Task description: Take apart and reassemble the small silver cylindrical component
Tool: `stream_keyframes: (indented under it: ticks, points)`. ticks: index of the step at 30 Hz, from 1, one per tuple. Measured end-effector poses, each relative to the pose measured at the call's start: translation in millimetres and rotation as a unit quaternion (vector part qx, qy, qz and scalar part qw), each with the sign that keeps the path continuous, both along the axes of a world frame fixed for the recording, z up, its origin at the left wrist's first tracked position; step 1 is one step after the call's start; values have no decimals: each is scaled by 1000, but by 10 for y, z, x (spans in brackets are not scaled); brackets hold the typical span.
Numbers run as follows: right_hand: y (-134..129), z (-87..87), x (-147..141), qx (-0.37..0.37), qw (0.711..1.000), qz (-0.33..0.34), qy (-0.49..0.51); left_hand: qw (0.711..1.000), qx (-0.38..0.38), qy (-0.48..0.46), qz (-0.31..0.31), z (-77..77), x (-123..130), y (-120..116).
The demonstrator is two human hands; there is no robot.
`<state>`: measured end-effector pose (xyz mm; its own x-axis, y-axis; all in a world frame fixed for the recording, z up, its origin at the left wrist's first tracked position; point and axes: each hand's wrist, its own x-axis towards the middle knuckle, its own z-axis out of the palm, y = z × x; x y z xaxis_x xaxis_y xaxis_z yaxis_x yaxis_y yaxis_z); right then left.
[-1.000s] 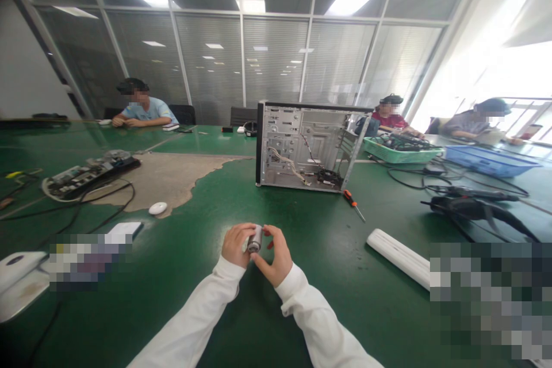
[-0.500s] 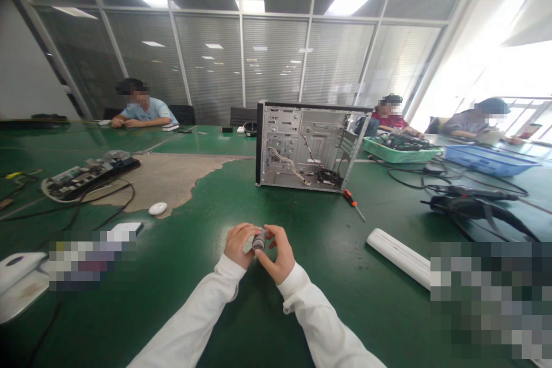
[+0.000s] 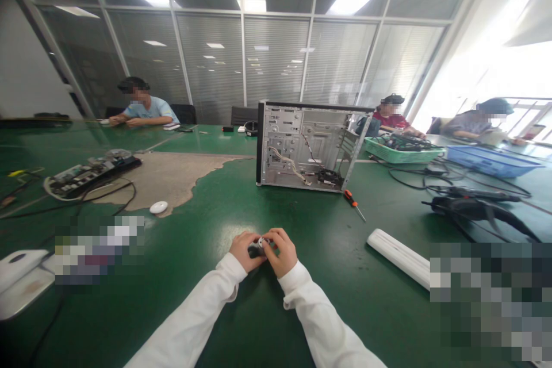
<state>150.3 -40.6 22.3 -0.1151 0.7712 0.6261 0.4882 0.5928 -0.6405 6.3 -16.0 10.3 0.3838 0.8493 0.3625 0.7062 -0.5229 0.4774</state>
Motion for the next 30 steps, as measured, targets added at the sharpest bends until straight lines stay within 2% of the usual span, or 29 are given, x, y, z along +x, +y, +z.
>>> stream_keyframes:
  ticks: [6, 12, 16, 21, 26, 30]
  points:
    - [16, 5, 7, 15, 1000, -11, 10, 1000, -19, 5, 3, 21, 4, -14]
    - [149, -86, 141, 36, 997, -62, 34, 999, -32, -6, 19, 46, 11, -27]
    - [279, -221, 334, 1, 992, -107, -69, 998, -37, -15, 44, 40, 6, -9]
    - [377, -387, 554, -86, 966, -150, -193, 994, -54, -18, 92, 11, -32, 55]
    - [317, -437, 779, -130, 941, -182, -256, 988, -71, 4, 134, -11, -80, 128]
    - [253, -451, 949, -136, 932, -198, -273, 988, -73, 42, 133, 4, -96, 137]
